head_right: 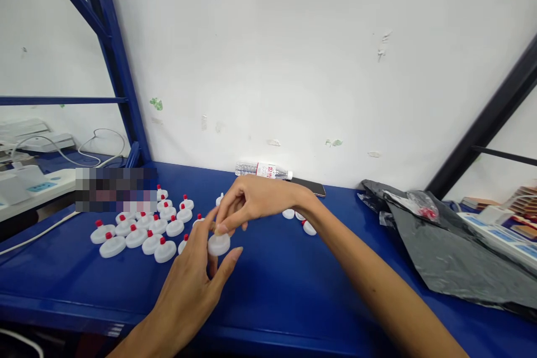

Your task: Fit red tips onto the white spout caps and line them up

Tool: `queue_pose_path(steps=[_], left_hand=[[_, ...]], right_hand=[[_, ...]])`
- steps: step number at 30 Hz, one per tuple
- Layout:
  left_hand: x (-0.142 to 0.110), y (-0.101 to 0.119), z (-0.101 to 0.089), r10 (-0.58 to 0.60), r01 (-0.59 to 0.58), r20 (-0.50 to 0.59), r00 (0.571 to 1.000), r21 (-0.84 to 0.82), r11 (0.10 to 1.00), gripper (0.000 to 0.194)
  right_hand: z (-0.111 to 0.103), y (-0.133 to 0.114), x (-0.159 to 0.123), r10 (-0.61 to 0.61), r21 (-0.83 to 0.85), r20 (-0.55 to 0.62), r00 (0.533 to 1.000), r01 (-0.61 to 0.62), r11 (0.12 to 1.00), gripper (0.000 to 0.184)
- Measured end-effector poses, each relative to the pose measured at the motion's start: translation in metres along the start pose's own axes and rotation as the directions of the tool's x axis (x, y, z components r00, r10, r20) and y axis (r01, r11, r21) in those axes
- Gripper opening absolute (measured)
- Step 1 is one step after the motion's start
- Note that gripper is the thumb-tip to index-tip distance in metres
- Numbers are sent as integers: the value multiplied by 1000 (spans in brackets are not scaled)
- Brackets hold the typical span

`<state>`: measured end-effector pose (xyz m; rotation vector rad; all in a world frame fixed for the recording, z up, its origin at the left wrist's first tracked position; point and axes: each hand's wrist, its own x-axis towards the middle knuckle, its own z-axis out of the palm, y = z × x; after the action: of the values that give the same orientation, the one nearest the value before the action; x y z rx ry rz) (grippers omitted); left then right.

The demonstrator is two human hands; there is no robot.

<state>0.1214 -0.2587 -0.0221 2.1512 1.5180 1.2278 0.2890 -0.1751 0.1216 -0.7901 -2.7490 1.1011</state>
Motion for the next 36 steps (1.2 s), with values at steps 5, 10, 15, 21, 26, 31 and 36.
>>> queue_pose_path(steps=[5, 10, 15, 21, 26, 31, 36], left_hand=[[3, -2, -1, 22, -12, 148, 989, -68, 998, 20], [0, 6, -3, 96, -80, 228, 969, -80, 994, 16], [-5, 7, -2, 147, -137, 210, 967, -59, 989, 7], [-2, 6, -5, 70, -58, 224, 972, -62, 996, 16], [1, 3, -1, 92, -84, 97, 991, -90, 992, 29], [2, 2, -2, -20, 31, 108, 994, -99, 995, 44], [3, 3, -4, -101, 108, 167, 981, -31, 994, 31]], right_hand=[[0, 5, 4, 2, 120, 86, 996, -12, 993, 21], [24, 40, 39, -44, -193, -436, 899, -45, 980, 23], [56, 67, 71, -165, -686, -360, 918, -141, 714, 24], [63, 77, 77, -145, -677, -338, 930, -134, 723, 16], [46, 69, 64, -116, -555, -361, 925, -113, 824, 12], [4, 47, 24, -52, -234, -294, 954, -20, 972, 16], [-22, 13, -17, 54, -5, -69, 996, -54, 999, 18]])
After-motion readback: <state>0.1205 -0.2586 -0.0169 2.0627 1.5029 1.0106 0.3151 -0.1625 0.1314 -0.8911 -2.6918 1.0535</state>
